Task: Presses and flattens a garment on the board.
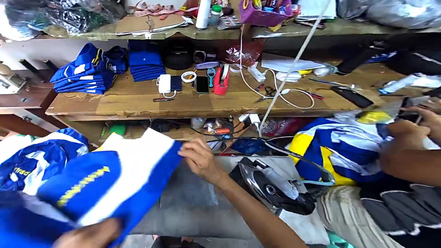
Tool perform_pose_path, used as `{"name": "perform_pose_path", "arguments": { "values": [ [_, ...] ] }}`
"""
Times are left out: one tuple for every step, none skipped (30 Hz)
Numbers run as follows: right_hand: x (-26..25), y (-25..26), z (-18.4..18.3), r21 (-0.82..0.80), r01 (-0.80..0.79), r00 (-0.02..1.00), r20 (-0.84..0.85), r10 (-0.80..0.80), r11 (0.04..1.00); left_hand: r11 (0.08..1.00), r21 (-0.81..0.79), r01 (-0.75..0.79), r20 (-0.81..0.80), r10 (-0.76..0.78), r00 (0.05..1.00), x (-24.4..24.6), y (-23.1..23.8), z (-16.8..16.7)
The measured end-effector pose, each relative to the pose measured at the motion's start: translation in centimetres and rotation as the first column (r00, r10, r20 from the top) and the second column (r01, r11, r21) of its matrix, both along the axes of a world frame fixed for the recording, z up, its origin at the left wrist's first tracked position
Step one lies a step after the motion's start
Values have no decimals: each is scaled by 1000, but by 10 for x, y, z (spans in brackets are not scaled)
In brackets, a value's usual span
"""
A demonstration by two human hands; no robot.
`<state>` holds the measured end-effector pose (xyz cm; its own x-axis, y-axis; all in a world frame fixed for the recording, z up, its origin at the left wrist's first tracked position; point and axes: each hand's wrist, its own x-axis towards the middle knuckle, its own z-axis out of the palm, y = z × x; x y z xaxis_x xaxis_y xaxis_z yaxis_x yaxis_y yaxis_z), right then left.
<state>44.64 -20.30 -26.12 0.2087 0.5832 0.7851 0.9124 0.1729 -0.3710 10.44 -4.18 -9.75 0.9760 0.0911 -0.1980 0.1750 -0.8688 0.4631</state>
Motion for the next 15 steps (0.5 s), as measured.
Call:
{"name": "perform_pose_path", "arguments": {
  "values": [
    [3,-20,-44,-117,34,999,-23,-37,993,1000,-23,9,-133,-12,991,24,-22,-49],
    [1,-39,-82,-217,63,997,-32,-72,974,996,-87,11,-237,-32,971,38,-38,-100],
    [-3,-57,-111,-299,85,994,-34,-100,950,983,-182,2,-323,-61,944,45,-52,-145],
    [-7,-70,-132,-368,104,992,-31,-124,924,966,-258,-15,-380,-87,921,49,-63,-181],
    [-11,-80,-146,-414,123,989,-27,-147,902,955,-297,-21,-416,-109,903,52,-72,-205],
    [-14,-87,-153,-444,140,986,-23,-167,885,954,-300,-23,-466,-126,875,56,-80,-220],
    [-17,-92,-157,-464,151,983,-20,-181,873,959,-283,-26,-522,-131,843,61,-87,-226],
    [-19,-95,-158,-474,160,981,-18,-192,866,964,-264,-21,-565,-137,813,67,-91,-227],
    [-20,-97,-158,-476,168,980,-19,-200,863,968,-252,-2,-595,-153,789,72,-93,-226],
    [-22,-100,-158,-480,168,979,-25,-204,861,968,-248,28,-619,-180,765,76,-94,-224],
    [-24,-103,-158,-484,167,978,-30,-206,859,968,-246,57,-640,-206,740,79,-97,-224],
    [-26,-106,-158,-487,169,977,-30,-210,857,966,-244,86,-659,-230,716,81,-100,-223],
    [-28,-110,-159,-491,174,977,-26,-214,854,963,-243,114,-673,-252,695,82,-103,-224],
    [-31,-114,-161,-496,175,976,-27,-217,850,960,-243,138,-693,-271,668,84,-108,-225],
    [-34,-119,-162,-503,172,975,-36,-219,847,957,-244,158,-710,-288,643,85,-113,-227]
  ]
}}
